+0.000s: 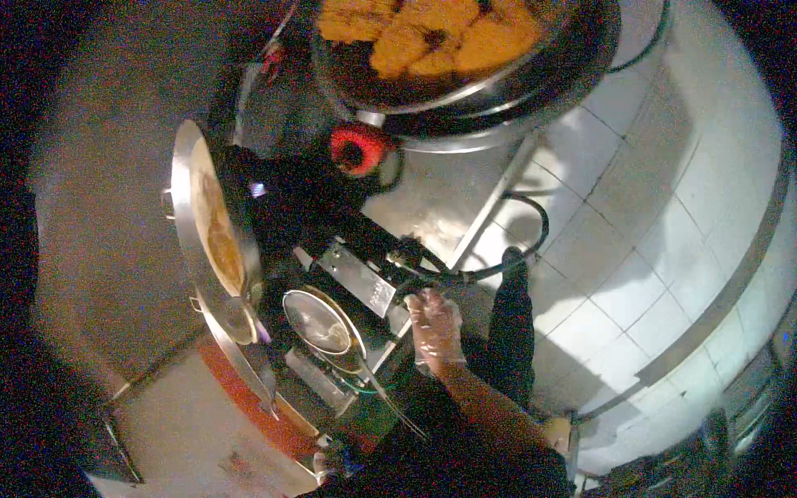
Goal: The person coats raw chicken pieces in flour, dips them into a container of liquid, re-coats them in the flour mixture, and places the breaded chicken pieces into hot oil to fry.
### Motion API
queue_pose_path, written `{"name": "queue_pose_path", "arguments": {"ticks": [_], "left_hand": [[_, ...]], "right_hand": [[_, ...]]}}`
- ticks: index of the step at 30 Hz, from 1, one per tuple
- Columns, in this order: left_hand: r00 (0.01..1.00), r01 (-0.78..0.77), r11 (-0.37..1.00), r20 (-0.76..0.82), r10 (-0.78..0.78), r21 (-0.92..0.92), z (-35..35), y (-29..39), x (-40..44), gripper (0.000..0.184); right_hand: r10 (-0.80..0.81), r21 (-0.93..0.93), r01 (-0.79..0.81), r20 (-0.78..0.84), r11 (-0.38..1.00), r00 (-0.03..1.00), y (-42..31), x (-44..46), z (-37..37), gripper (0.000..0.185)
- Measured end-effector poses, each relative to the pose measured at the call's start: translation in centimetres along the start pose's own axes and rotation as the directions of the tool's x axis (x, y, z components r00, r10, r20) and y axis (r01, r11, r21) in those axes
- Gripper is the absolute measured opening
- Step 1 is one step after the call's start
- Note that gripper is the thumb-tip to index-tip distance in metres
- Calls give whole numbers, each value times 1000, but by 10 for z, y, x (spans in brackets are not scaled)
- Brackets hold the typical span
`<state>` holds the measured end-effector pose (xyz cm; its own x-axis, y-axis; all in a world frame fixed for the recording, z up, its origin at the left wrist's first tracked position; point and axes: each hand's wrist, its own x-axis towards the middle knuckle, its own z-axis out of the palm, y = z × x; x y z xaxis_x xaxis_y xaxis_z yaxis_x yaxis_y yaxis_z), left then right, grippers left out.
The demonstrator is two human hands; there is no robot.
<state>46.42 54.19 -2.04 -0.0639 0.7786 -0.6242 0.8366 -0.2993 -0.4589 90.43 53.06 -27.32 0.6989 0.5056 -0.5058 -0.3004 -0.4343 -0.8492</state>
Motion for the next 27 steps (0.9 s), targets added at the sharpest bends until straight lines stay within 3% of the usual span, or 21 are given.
{"name": "queue_pose_path", "arguments": {"ticks": [2, 6, 12, 15, 18, 20, 21, 22, 23, 24, 25, 27], "left_hand": [[999, -33, 999, 13, 32, 41, -22, 20, 1, 13], [1000, -28, 999, -5, 28, -17, -4, -13, 15, 16], [980, -187, 982, -71, 188, 18, 26, -55, 34, 23], [990, -118, 987, -86, 109, -109, 35, -64, 36, 19], [994, -29, 910, -105, -16, -413, 41, -63, 41, 16], [997, -22, 971, -74, 4, -238, 42, -63, 41, 16], [998, -54, 994, -20, 56, 94, 13, -29, 38, 17], [995, -97, 907, 47, 86, 410, -5, -8, 34, 19], [998, -53, 994, -41, 49, -93, 29, -46, 42, 18], [997, -82, 994, -22, 80, -67, 30, -49, 40, 19], [993, -114, 993, 18, 113, 38, 21, -38, 39, 19], [981, -180, 973, 93, 168, 143, 15, -22, 36, 22]], "right_hand": [[150, 154, -142, -48, 978, 987, -1, 5, 9, 13], [195, 269, -183, -18, 946, 981, -3, 7, 6, 13], [140, 133, -140, 12, 981, 990, -9, 14, -1, 19], [170, 171, -179, 63, 969, 983, -13, 15, -4, 29], [234, 214, -251, 100, 944, 967, -10, 12, -2, 27], [193, 45, -193, 24, 980, 981, -15, 8, -6, 26], [163, -42, -164, -9, 986, 987, -21, 5, -9, 26], [125, -37, -127, -59, 991, 990, -24, 0, -13, 26], [82, -36, -87, -105, 996, 991, -26, -8, -18, 26], [37, -39, -43, -148, 998, 988, -30, -13, -25, 27], [196, -10, -197, -72, 980, 978, -48, -17, -39, 25], [219, -151, -233, -104, 961, 970, -54, -30, -51, 28]]}}
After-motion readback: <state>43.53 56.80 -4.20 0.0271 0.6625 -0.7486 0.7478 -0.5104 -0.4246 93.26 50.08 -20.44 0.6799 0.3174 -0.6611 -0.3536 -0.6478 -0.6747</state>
